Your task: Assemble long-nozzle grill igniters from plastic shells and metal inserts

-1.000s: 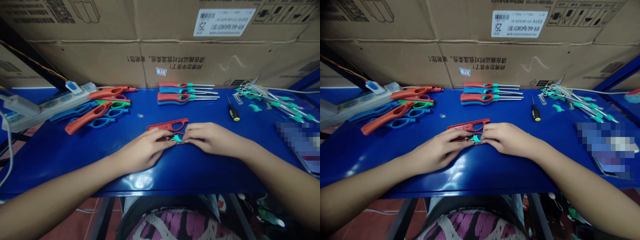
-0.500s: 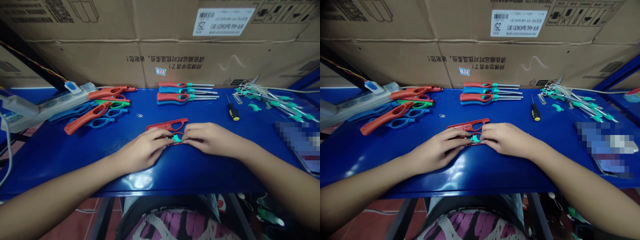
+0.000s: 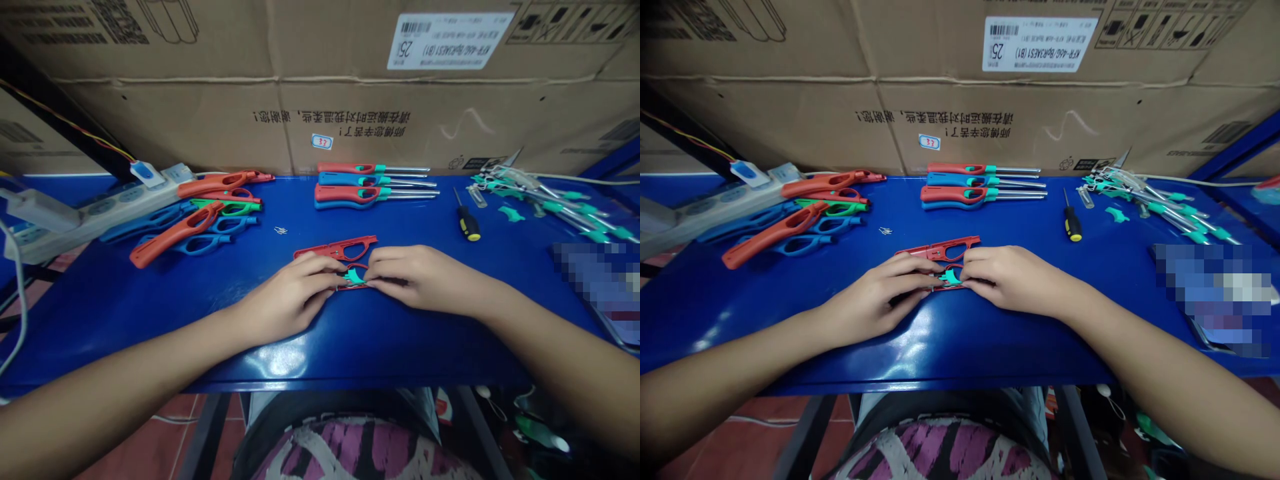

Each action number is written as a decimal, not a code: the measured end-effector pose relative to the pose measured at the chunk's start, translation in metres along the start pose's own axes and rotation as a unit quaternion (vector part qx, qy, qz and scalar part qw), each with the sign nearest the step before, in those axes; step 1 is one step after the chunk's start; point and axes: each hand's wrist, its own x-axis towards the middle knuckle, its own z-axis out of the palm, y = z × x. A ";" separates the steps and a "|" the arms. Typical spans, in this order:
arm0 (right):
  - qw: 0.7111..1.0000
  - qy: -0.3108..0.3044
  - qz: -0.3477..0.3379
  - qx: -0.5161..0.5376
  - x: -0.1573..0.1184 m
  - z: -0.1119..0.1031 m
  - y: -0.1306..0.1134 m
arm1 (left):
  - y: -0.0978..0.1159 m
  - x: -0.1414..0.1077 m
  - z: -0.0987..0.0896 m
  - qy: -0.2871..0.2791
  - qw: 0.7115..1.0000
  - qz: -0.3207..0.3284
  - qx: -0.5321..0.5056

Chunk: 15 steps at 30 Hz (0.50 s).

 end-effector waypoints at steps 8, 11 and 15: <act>1.000 0.007 0.006 -0.024 0.001 0.002 -0.001 | 0.001 0.000 -0.001 0.001 1.000 -0.002 0.008; 1.000 0.025 0.012 0.005 0.001 0.002 0.000 | 0.000 0.000 -0.001 0.010 1.000 -0.007 -0.013; 0.995 0.091 0.029 0.015 0.001 0.002 0.003 | -0.002 0.000 0.000 0.021 0.999 -0.018 -0.026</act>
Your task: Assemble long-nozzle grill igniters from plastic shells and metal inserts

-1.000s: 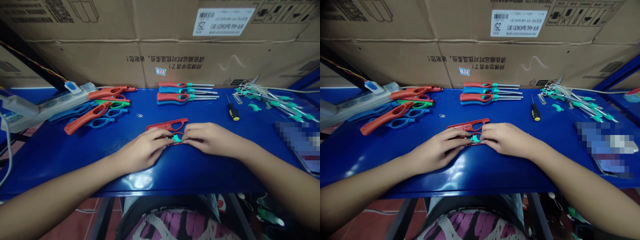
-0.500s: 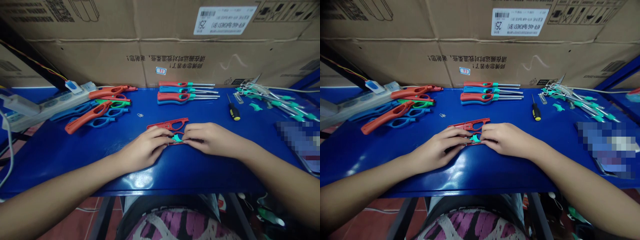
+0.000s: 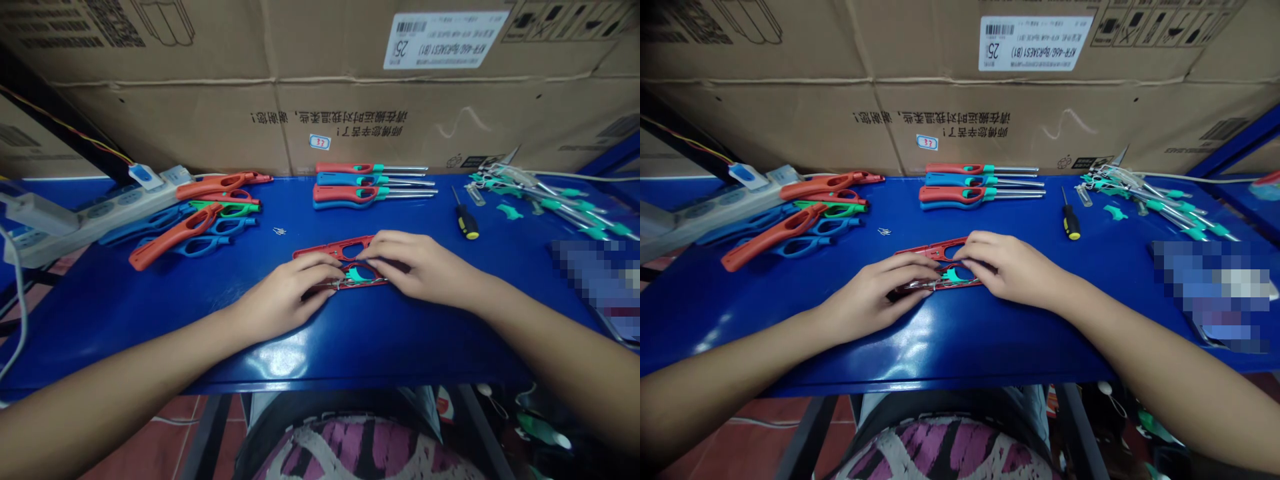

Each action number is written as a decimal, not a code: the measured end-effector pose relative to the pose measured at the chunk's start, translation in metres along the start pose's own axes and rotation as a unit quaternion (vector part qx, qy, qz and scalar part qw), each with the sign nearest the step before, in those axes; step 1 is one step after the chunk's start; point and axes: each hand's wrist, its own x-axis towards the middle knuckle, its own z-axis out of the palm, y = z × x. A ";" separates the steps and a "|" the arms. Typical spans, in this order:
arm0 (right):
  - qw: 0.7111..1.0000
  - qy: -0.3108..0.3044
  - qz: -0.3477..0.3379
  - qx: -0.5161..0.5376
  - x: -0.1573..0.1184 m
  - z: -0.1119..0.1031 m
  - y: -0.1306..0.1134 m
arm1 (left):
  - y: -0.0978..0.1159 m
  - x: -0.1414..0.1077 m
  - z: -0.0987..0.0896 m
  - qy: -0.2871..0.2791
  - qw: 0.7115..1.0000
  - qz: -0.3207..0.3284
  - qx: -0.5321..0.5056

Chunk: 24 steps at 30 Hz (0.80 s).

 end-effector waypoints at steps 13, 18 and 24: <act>0.997 0.025 0.068 -0.030 0.002 -0.002 0.021 | -0.002 0.004 -0.016 0.049 0.994 -0.024 0.094; 0.975 0.112 0.157 0.113 0.006 -0.003 0.012 | -0.009 0.004 -0.023 0.076 0.986 0.022 0.145; 0.911 0.066 0.253 0.320 0.008 0.000 0.002 | -0.008 0.004 -0.028 0.069 0.983 0.059 0.156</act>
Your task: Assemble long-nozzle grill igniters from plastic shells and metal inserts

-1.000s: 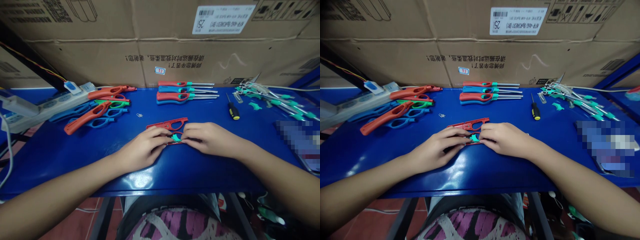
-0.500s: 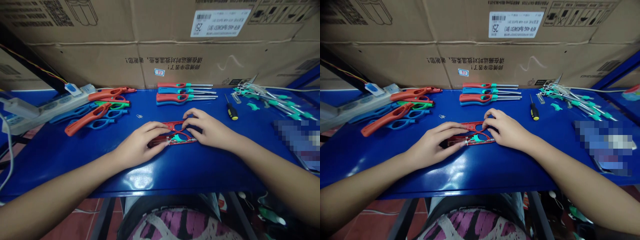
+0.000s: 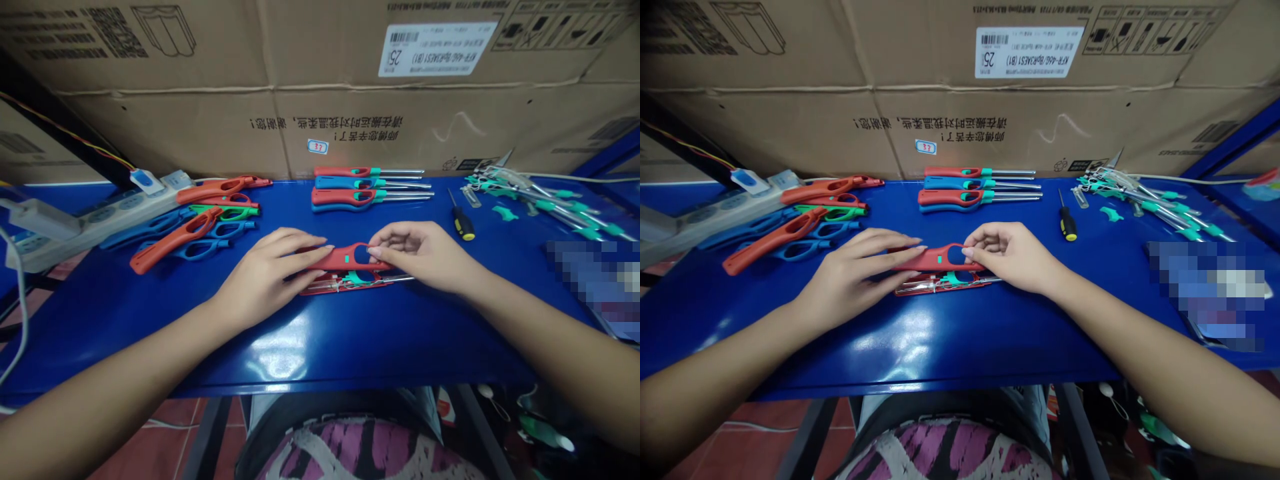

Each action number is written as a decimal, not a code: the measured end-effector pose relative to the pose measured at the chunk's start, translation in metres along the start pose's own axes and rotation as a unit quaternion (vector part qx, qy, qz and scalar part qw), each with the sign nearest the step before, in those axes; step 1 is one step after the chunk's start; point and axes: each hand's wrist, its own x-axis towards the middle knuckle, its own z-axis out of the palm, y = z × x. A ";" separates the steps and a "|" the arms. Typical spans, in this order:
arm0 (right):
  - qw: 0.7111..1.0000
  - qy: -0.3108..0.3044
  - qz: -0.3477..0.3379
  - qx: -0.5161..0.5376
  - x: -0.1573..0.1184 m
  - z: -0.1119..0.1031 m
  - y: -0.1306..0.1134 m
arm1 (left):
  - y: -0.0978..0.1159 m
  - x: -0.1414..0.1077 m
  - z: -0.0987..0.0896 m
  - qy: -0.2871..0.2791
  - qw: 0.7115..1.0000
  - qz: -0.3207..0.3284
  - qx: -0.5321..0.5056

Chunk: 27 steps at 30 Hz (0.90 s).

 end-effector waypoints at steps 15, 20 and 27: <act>0.937 -0.099 -0.219 -0.253 -0.002 -0.008 0.005 | 0.011 0.000 -0.005 -0.101 0.994 -0.043 -0.009; 0.931 -0.114 -0.220 -0.267 -0.002 -0.006 0.007 | 0.011 0.001 -0.006 -0.140 0.989 -0.055 -0.001; 0.931 -0.116 -0.216 -0.272 -0.001 -0.003 0.008 | 0.009 0.000 -0.005 -0.159 0.985 -0.063 0.001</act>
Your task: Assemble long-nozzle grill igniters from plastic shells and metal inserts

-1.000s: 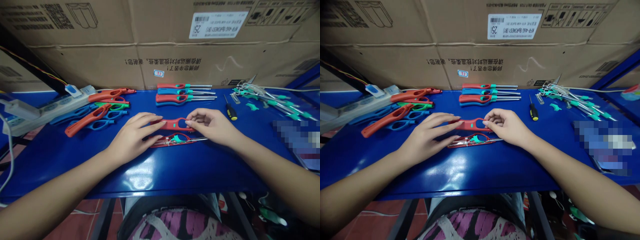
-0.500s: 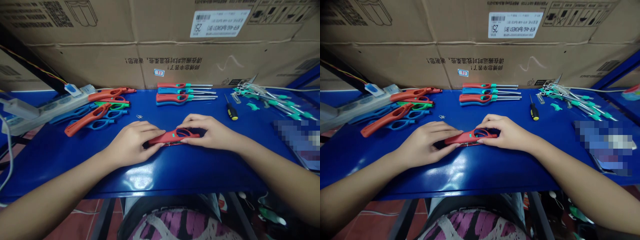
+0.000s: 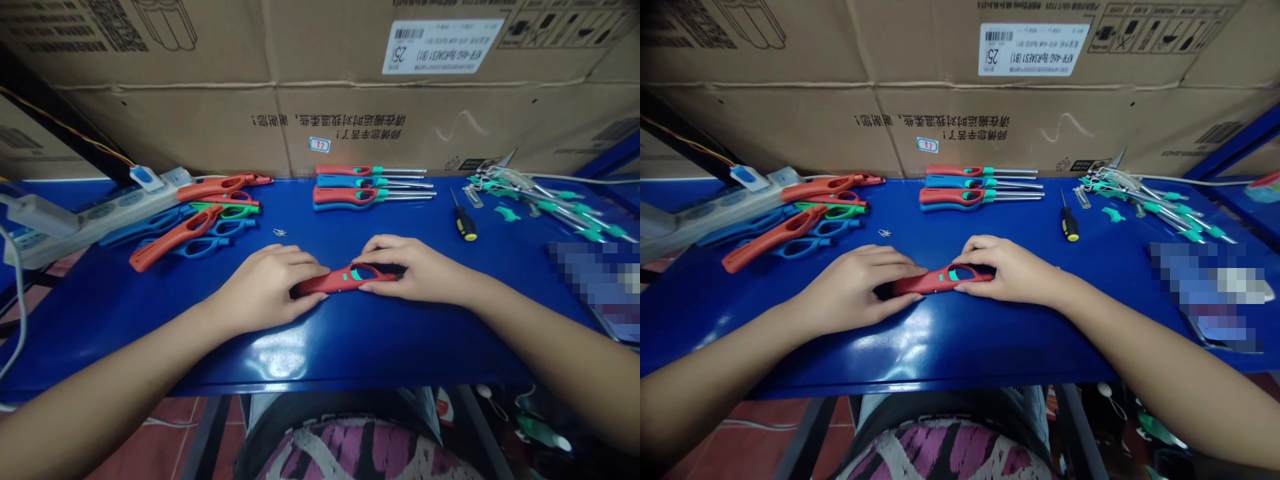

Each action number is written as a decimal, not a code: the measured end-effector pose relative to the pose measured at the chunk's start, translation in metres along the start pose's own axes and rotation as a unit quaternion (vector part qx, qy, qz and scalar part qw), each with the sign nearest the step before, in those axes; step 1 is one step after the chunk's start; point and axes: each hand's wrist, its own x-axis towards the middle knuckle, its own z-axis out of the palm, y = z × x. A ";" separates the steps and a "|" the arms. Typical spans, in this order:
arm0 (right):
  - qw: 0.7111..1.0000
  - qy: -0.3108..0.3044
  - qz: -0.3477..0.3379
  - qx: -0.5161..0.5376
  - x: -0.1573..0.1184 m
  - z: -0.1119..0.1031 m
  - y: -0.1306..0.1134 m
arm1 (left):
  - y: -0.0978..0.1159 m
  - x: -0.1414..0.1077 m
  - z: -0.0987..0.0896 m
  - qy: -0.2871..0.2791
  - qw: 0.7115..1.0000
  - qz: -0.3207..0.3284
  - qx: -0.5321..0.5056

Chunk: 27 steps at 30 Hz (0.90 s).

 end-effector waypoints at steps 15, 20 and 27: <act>0.982 -0.026 -0.033 -0.183 -0.002 -0.001 -0.006 | 0.007 -0.001 0.005 -0.005 0.997 0.024 0.079; 0.959 -0.039 -0.089 -0.267 -0.001 -0.003 -0.008 | 0.004 -0.001 0.011 0.020 0.996 0.040 0.075; 0.950 0.023 -0.126 -0.283 -0.005 -0.003 -0.008 | 0.000 0.000 0.015 0.039 0.998 0.019 -0.040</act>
